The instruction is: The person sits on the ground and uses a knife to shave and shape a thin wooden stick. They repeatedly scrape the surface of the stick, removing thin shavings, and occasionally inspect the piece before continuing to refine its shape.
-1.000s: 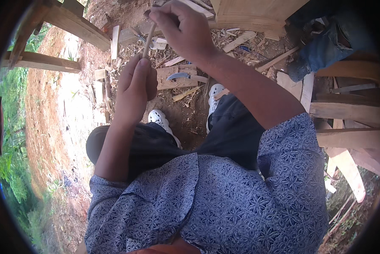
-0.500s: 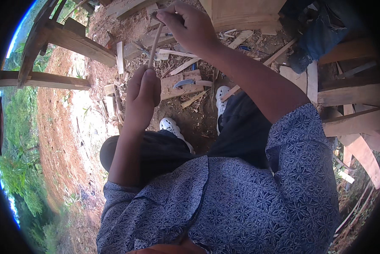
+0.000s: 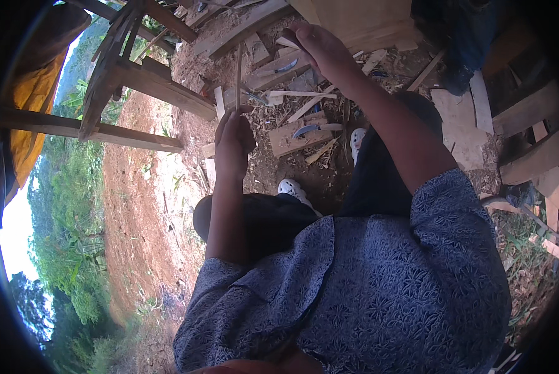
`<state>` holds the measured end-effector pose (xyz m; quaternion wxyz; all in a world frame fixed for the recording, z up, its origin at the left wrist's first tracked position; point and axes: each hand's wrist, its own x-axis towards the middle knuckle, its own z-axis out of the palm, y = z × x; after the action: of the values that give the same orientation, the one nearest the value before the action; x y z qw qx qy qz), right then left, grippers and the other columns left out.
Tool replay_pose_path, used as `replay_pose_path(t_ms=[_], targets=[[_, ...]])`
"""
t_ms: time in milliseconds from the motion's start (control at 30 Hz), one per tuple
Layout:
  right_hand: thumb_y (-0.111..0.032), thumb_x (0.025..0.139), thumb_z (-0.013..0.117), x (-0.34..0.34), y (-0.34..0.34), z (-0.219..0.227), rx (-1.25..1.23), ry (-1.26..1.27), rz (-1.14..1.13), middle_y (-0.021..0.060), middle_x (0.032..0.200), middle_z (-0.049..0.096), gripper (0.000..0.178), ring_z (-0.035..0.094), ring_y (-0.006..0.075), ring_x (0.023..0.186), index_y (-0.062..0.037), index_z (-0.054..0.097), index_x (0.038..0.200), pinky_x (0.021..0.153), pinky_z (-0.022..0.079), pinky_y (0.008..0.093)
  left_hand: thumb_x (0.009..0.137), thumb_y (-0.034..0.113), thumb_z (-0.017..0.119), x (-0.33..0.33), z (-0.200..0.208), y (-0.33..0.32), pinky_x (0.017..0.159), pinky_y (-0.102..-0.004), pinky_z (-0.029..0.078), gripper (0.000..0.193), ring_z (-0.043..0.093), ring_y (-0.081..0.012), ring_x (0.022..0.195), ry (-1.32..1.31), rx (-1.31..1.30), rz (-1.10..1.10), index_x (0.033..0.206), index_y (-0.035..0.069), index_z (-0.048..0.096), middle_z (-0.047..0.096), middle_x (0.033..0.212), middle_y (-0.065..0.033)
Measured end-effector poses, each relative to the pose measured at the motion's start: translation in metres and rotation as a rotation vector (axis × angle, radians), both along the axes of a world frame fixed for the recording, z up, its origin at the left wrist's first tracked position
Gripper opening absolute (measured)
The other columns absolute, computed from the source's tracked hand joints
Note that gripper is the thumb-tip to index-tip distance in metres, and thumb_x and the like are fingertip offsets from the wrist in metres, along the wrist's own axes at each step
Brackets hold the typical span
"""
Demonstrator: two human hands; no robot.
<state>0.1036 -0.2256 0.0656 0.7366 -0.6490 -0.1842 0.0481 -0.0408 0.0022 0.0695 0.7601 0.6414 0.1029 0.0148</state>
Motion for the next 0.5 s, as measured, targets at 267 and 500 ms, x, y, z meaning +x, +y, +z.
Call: replay_pose_path(t_ms=[267, 500], targets=[[-0.048, 0.104, 0.053, -0.054, 0.000, -0.019, 0.045, 0.117, 0.186, -0.0073, 0.059, 0.041, 0.047, 0.042, 0.0031, 0.056, -0.0075, 0.066, 0.123, 0.056, 0.039, 0.0232, 0.101, 0.022, 0.044, -0.041, -0.004, -0.036, 0.054, -0.0307, 0.038, 0.027, 0.044, -0.0143, 0.053, 0.007, -0.567, -0.258, 0.119, 0.004, 0.053, 0.045, 0.067, -0.0018], [-0.043, 0.103, 0.057, -0.086, 0.000, -0.013, 0.064, 0.057, 0.335, -0.0021, 0.078, 0.060, 0.043, 0.061, 0.0069, 0.073, -0.0048, 0.070, 0.115, 0.064, 0.049, 0.0252, 0.106, 0.025, 0.041, -0.069, 0.012, -0.065, 0.057, -0.0303, 0.051, 0.034, 0.065, -0.0198, 0.067, 0.041, -0.339, -0.293, 0.130, 0.002, 0.050, 0.064, 0.079, -0.0099]])
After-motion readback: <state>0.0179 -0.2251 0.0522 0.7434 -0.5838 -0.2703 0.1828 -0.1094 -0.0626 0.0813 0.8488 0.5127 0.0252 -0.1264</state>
